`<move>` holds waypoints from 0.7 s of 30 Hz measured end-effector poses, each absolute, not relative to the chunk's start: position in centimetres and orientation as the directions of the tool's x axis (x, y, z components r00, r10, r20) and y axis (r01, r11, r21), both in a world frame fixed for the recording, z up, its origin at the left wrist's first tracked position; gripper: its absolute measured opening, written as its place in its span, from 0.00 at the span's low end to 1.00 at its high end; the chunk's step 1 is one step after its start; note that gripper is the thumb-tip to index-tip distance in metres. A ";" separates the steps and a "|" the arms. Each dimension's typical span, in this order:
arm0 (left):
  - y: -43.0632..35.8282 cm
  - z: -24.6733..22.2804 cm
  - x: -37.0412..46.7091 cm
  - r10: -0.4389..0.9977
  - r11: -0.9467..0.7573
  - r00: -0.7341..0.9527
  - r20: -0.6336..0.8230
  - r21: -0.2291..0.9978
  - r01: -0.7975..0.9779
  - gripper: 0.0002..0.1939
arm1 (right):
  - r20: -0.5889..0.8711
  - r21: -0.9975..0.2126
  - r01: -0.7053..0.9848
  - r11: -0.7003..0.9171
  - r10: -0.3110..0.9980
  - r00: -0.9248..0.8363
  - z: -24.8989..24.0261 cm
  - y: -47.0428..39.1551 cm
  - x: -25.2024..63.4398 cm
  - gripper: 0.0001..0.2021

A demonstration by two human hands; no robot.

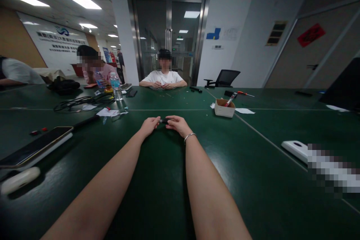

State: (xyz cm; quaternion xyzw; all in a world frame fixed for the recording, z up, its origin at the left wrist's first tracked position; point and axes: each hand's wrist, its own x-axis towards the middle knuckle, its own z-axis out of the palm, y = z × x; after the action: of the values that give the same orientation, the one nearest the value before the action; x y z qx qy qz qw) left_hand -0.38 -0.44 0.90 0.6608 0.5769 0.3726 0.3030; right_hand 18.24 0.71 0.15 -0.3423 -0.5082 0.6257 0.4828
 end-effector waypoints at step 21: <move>0.9 -0.9 -0.7 0.968 -0.250 0.124 0.217 0.850 0.463 0.17 | 0.026 -0.965 -0.261 -0.036 0.972 -0.233 0.3 0.6 17.8 0.07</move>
State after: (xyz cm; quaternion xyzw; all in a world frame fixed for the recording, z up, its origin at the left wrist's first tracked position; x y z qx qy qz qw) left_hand -0.74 0.91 -0.86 0.6808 0.5257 0.4020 0.3139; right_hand 17.79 0.64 0.34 -0.3679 -0.4834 0.6188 0.4981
